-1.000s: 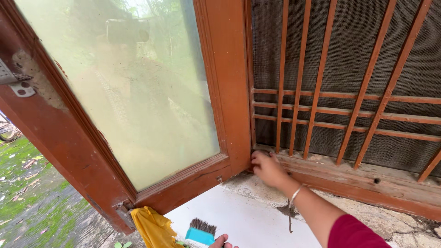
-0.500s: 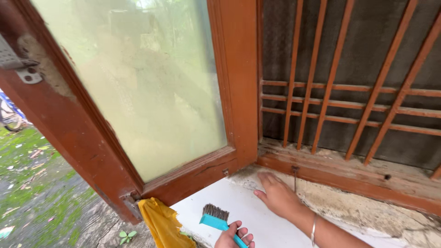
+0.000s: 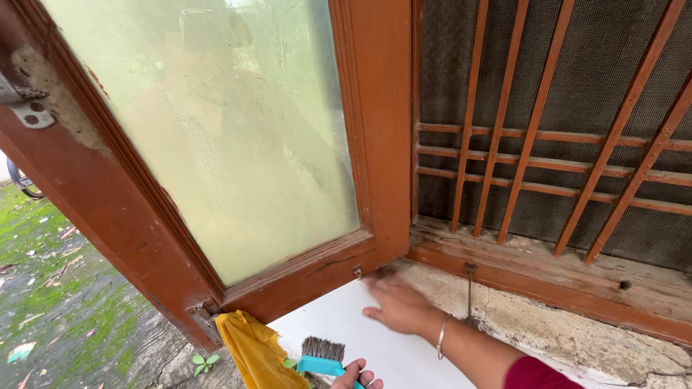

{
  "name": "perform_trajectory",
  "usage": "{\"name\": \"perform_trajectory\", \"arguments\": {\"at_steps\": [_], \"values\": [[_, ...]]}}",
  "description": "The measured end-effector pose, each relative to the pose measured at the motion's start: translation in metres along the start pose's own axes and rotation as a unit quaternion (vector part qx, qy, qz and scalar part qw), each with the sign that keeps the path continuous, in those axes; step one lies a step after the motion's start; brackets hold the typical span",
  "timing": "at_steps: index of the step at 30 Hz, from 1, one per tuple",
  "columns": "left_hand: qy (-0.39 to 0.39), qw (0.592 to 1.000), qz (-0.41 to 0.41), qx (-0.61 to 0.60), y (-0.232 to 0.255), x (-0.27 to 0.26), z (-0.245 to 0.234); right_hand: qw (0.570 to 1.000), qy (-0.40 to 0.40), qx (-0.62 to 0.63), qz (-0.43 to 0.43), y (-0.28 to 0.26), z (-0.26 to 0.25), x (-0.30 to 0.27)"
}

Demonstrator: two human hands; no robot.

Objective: The person cleans a window frame and bars using a brush and a yellow cloth. They wipe the wooden frame with the cloth and scrub the gaps between the metal bars with a blue-handled brush.

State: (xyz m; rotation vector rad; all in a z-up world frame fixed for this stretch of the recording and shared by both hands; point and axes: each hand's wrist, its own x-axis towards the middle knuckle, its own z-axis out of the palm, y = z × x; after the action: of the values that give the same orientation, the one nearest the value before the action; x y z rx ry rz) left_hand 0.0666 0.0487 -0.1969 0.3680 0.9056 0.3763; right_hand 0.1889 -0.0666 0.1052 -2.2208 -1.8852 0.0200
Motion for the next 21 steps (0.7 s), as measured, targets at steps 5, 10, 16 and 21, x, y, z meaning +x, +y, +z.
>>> {"name": "perform_trajectory", "arguments": {"at_steps": [5, 10, 16, 21], "values": [[-0.058, 0.996, 0.065, -0.001, -0.002, -0.001, 0.007, 0.957, 0.168, 0.237, 0.001, -0.003, 0.013, -0.035], [-0.085, 0.989, 0.089, 0.083, -0.008, 0.013, 0.080, 0.928, 0.121, 0.328, 0.132, 0.023, 0.025, -0.087], [-0.206, 0.971, 0.078, 0.095, -0.048, -0.013, 0.197, 0.912, 0.122, 0.341, 0.193, 0.086, 0.016, -0.142], [-0.316, 0.943, 0.066, 0.076, -0.062, -0.108, 0.307, 0.898, 0.193, 0.301, 0.256, 0.151, 0.024, -0.209]]}}
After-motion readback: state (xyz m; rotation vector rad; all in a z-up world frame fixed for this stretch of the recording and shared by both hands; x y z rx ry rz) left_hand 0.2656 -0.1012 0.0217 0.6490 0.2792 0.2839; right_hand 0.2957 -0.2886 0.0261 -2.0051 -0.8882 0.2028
